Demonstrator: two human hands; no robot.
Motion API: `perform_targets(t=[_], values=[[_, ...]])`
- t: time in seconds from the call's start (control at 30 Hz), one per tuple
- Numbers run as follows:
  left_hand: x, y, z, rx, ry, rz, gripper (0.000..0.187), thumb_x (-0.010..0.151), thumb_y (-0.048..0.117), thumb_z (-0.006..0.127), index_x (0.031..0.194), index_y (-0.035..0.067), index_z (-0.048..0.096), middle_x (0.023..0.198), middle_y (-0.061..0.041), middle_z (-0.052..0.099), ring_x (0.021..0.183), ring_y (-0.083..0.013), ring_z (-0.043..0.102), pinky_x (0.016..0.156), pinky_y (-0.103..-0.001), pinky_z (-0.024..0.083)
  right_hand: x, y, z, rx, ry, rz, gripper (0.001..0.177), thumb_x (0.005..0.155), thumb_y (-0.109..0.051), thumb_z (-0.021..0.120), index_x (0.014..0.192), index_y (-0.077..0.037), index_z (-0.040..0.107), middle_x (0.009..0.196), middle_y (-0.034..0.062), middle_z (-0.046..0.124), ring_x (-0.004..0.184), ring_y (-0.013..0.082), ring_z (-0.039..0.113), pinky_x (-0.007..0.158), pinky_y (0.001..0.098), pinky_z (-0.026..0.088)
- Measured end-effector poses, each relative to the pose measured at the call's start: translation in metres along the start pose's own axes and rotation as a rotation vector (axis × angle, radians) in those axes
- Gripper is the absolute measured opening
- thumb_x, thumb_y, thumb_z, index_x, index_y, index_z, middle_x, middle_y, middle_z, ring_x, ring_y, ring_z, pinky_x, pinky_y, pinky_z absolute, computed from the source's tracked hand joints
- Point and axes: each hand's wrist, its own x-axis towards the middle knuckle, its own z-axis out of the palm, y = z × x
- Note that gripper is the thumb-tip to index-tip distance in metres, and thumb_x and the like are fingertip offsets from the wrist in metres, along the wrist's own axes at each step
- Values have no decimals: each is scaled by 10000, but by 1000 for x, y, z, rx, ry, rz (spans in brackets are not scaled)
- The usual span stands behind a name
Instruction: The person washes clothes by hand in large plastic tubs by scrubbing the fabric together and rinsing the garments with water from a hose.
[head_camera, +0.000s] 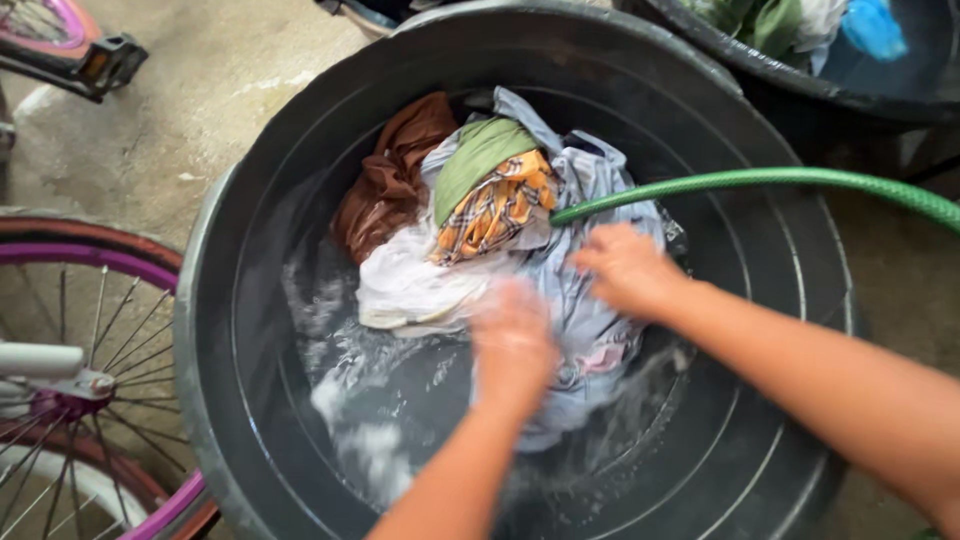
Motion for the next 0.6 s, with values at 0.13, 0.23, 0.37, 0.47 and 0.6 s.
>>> perform_targets(t=[0.13,0.23,0.37,0.47,0.6], values=[[-32,22,6,-81,-110,270,477,853,341,643,1328,291,646,1539,-90,500,1518,-365,335,1166,-706,123,-31,-9,14,-272,-319,106,404,774,-200,639,1169,-113,654,1012,147,655,915,356,657,790,482,537],[-23,-23,-8,-365,-568,14,450,997,443,556,1446,418,538,1598,-118,325,1461,-425,201,1166,-656,120,-54,-21,49,-78,-786,194,428,981,-332,494,1327,-82,525,1035,179,687,935,394,691,814,531,533],[-42,-37,-38,60,-251,-45,403,955,440,560,1357,451,569,1581,-41,446,1468,-334,343,1135,-800,49,-50,6,69,194,-806,-63,351,1014,-397,417,1078,-118,621,1070,148,709,1031,360,686,904,479,524],[-59,-6,-25,65,-90,-171,549,940,427,582,1484,420,506,1507,-222,445,1410,-384,395,1121,-801,95,-56,-14,45,99,-612,237,468,1001,-530,442,1108,-111,621,1157,154,675,1086,364,656,919,486,519],[-58,-22,-12,-72,-127,155,600,873,406,684,1454,364,541,1441,-237,514,1316,-412,470,1060,-774,235,-49,-69,8,-137,-370,92,691,791,-580,617,1347,-170,586,1312,193,581,1199,420,563,856,531,470]])
